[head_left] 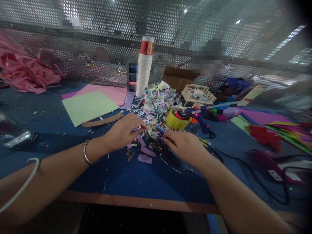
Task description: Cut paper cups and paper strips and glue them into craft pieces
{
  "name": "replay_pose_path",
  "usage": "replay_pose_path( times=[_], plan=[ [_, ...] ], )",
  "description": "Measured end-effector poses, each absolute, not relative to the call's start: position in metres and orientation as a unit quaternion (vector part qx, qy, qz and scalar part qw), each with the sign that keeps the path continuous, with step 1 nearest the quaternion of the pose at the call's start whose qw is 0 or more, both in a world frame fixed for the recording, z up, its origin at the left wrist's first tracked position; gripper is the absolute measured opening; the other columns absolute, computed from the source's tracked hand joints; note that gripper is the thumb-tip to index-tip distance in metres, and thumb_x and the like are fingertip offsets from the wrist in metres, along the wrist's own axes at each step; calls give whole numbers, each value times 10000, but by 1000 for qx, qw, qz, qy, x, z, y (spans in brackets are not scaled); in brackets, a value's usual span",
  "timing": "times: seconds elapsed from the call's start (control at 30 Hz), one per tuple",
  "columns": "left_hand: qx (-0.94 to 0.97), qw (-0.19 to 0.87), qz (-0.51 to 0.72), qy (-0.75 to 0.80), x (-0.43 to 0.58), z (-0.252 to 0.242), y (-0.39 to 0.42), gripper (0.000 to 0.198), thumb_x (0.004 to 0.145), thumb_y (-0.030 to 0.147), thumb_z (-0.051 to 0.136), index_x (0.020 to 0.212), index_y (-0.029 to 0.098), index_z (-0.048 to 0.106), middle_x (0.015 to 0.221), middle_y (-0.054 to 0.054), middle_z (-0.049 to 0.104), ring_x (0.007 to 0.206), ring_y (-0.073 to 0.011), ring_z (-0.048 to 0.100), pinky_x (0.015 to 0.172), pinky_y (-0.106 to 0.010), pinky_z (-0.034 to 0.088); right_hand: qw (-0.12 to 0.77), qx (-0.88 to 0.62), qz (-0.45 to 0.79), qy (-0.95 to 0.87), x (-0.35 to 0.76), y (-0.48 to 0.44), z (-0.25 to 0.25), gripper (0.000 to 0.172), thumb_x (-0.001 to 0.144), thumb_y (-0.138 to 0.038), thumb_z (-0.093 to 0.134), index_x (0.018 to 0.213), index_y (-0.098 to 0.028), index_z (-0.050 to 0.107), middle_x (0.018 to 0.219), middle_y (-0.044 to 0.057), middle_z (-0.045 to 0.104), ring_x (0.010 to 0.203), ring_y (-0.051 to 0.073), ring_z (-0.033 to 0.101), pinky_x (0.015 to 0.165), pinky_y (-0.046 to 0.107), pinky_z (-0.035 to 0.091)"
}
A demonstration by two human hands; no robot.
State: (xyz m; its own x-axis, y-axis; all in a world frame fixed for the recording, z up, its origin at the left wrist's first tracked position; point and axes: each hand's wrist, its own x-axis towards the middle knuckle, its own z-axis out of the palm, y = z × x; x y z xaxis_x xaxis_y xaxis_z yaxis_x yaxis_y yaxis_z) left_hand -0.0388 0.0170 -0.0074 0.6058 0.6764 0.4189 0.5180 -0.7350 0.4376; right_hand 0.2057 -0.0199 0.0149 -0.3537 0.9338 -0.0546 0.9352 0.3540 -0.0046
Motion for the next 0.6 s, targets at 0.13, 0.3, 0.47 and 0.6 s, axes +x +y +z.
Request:
replay_pose_path(
  times=[0.13,0.3,0.47,0.6],
  plan=[
    [879,110,298,354,-48,-3,18,142,966,296,571,936,204,675,922,-43,683,924,-196,581,883,-353,440,-9,564,-32,825,212,-11,9,252,1001,-278,471,999,-198,710,962,73,750,869,222,682,655,289,388],
    [938,153,164,264,-37,-3,1,144,938,297,606,871,214,703,925,-53,661,940,-208,581,822,-321,455,-20,577,-33,816,215,-6,3,254,996,-285,481,1024,-191,716,990,83,720,885,222,664,704,309,419],
    [942,218,103,232,-35,-5,-6,85,899,271,659,938,226,719,986,-57,646,947,-205,583,795,-306,465,-47,564,-52,823,215,-5,2,239,986,-274,498,1035,-185,714,1023,93,733,923,224,670,748,320,453],
    [937,233,94,245,-41,-3,-2,127,894,260,651,994,227,721,1019,-62,640,988,-217,594,831,-320,458,-49,541,-69,837,214,-4,1,237,983,-262,507,1048,-177,719,1037,90,744,929,225,679,774,323,463]
  ],
)
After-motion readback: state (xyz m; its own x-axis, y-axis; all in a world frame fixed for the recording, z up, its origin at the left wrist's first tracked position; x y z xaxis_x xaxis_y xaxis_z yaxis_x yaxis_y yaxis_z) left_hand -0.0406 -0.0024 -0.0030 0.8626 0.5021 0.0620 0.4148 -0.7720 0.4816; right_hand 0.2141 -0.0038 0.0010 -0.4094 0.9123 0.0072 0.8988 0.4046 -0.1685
